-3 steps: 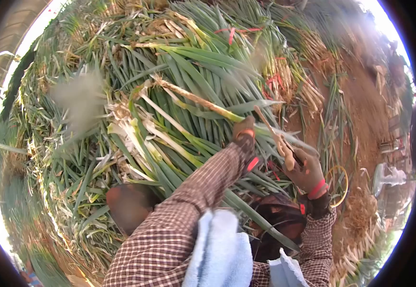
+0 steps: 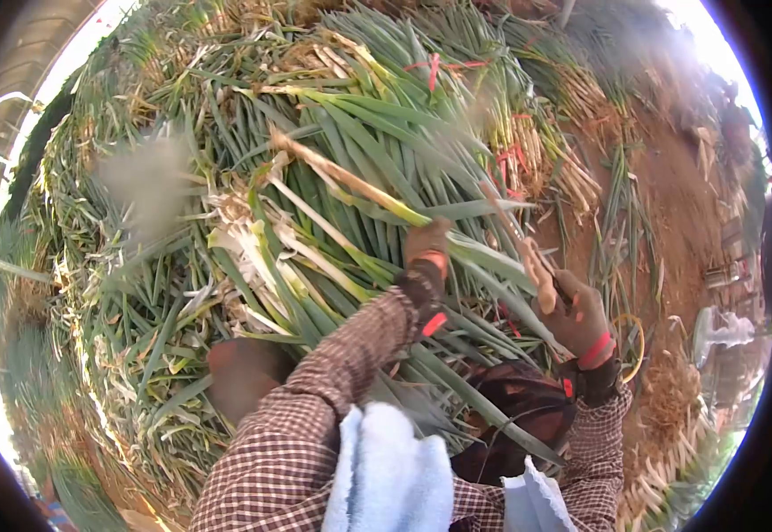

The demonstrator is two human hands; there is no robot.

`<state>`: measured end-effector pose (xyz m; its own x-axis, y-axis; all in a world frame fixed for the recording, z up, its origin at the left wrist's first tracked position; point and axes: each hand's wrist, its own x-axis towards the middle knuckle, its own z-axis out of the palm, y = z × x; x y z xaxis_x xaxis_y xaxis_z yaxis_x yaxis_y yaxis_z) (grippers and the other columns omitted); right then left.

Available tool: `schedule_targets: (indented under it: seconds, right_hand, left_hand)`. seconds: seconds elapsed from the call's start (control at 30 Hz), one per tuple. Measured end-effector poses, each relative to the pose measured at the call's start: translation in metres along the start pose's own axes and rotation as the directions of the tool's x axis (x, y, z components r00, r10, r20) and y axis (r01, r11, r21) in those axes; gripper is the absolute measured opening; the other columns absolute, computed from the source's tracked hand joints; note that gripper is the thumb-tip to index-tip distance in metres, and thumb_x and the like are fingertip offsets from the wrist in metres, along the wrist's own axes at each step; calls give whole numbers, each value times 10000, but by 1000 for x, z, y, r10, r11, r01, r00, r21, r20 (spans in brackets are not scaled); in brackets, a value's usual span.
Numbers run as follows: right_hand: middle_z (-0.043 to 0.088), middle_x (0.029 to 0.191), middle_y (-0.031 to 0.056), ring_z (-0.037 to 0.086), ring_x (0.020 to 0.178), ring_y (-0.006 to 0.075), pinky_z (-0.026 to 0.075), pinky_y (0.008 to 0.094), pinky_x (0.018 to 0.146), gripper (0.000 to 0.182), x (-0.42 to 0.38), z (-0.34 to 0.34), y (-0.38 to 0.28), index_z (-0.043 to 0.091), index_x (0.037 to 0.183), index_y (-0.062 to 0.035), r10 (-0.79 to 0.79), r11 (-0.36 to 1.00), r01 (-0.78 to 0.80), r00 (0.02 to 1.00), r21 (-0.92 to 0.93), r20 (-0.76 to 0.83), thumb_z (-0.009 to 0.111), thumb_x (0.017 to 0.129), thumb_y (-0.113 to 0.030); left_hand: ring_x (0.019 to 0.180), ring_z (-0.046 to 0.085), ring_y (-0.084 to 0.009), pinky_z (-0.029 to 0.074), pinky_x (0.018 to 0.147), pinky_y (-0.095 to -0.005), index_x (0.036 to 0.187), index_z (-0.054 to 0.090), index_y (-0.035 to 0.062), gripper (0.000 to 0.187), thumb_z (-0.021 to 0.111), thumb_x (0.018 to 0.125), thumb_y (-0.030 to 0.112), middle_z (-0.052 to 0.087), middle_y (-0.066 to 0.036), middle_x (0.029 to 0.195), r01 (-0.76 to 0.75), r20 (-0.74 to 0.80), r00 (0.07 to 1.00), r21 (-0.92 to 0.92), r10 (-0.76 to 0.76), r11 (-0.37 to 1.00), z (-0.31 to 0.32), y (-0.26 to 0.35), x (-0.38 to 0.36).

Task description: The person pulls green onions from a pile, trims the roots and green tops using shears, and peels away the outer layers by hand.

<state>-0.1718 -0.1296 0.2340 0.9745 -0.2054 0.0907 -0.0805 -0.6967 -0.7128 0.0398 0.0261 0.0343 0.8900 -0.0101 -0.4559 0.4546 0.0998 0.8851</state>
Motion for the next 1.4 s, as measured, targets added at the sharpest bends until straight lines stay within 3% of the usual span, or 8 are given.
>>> schedule_targets:
  seconds: [0.17, 0.3, 0.4, 0.5, 0.63, 0.87, 1.1, 1.4]
  right_hand:
    - [622, 811, 33, 566, 745, 67, 477, 269, 674, 286, -17, -1, -58, 661, 1073, -12, -21, 991, 6, 994, 137, 106, 729, 809, -99]
    - [648, 829, 74, 597, 746, 108, 492, 305, 694, 326, -26, 34, -87, 665, 1114, -37, -86, 985, 42, 962, 169, 259, 726, 842, -207]
    - [666, 840, 121, 629, 744, 184, 496, 350, 709, 354, -34, 52, -115, 657, 1107, -62, -36, 999, 44, 927, -11, 374, 687, 875, -329]
    - [672, 821, 145, 644, 729, 253, 493, 373, 702, 371, -42, 76, -129, 651, 1052, -47, -61, 997, 71, 908, -9, 414, 683, 873, -370]
    - [665, 798, 169, 651, 730, 286, 500, 383, 714, 402, -50, 93, -148, 662, 1047, -44, 37, 984, 55, 867, -169, 497, 682, 873, -406]
    - [682, 815, 144, 648, 731, 250, 504, 372, 721, 448, -35, 129, -142, 677, 1070, -41, 96, 985, -4, 847, -174, 522, 630, 916, -459]
    - [689, 814, 115, 655, 757, 208, 503, 361, 725, 440, -9, 153, -170, 701, 1053, -52, 177, 958, -10, 805, -286, 566, 630, 916, -464]
    - [670, 815, 96, 626, 743, 188, 493, 355, 711, 394, 10, 154, -164, 690, 1048, -31, 106, 960, 74, 796, -269, 596, 706, 858, -376]
  left_hand:
    - [839, 607, -214, 538, 730, -424, 1178, 574, 99, 658, 745, 801, 611, 601, -51, 1013, 236, 257, 953, -308, -159, 921, -141, 111, -61]
    - [944, 656, -211, 548, 808, -409, 1153, 601, 98, 365, 694, 942, 380, 673, -59, 998, 157, 506, 861, -365, 53, 918, -205, 108, -91]
    - [947, 656, -240, 544, 855, -420, 1145, 621, 57, 246, 690, 949, 189, 675, -66, 1056, 155, 393, 919, -349, -6, 924, -217, 100, -132]
    - [993, 648, -251, 537, 882, -436, 1163, 623, 36, 254, 694, 937, 129, 671, -75, 1078, 333, 121, 933, 63, -338, 941, -226, 111, -142]
    - [1020, 595, -242, 502, 850, -412, 1201, 623, 44, 342, 741, 904, 166, 637, -76, 1176, 378, 384, 874, -151, -299, 913, -240, 57, -119]
    - [998, 561, -263, 476, 840, -437, 1220, 638, 56, 352, 740, 896, 149, 600, -116, 1247, 419, 327, 867, -72, -376, 905, -247, 54, -102]
    - [748, 494, -161, 436, 588, -375, 1102, 660, 62, 234, 696, 928, 215, 585, -38, 941, 409, 324, 857, 47, -401, 911, -259, 52, -99]
    - [649, 448, -137, 419, 549, -348, 1089, 636, 24, 333, 675, 960, 329, 586, -39, 852, 328, 337, 874, 124, -350, 937, -252, -31, -6]
